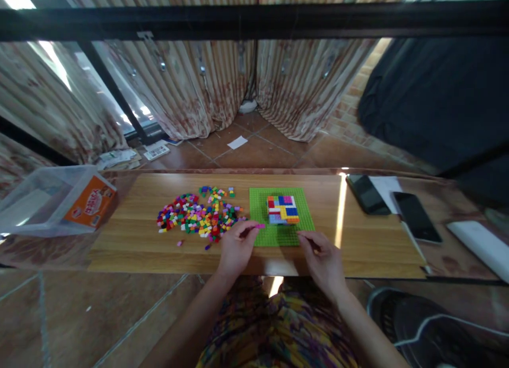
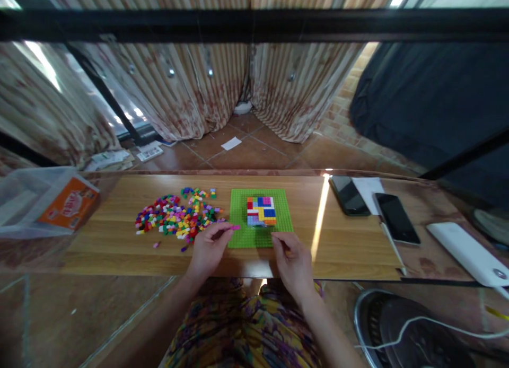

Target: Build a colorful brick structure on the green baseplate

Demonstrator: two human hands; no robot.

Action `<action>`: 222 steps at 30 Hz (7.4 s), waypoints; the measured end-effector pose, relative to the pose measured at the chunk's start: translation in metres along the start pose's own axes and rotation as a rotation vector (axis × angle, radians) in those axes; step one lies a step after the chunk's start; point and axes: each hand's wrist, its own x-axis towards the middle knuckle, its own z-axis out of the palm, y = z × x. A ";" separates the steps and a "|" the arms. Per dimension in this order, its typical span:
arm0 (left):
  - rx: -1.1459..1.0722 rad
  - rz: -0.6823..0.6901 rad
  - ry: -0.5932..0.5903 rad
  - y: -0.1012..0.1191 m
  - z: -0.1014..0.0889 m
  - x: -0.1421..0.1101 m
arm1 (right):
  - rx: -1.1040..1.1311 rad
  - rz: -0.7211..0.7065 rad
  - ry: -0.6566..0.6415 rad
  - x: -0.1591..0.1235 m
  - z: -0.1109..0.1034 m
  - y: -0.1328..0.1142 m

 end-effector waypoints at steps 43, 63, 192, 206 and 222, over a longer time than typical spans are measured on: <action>0.373 0.201 -0.036 0.004 0.049 0.045 | -0.231 -0.016 0.034 0.085 0.040 -0.005; 0.148 -0.173 -0.003 0.005 0.052 0.059 | -0.078 0.084 0.009 0.087 0.048 0.000; -0.664 -0.716 -0.088 0.035 -0.020 -0.058 | 0.649 0.370 -0.424 -0.023 0.058 -0.058; -0.417 -0.647 -0.024 0.022 -0.019 -0.042 | -0.013 -0.111 -0.100 0.038 0.013 -0.012; -0.395 -0.647 -0.040 0.014 -0.022 -0.037 | -0.449 -0.464 -0.178 0.073 0.031 -0.008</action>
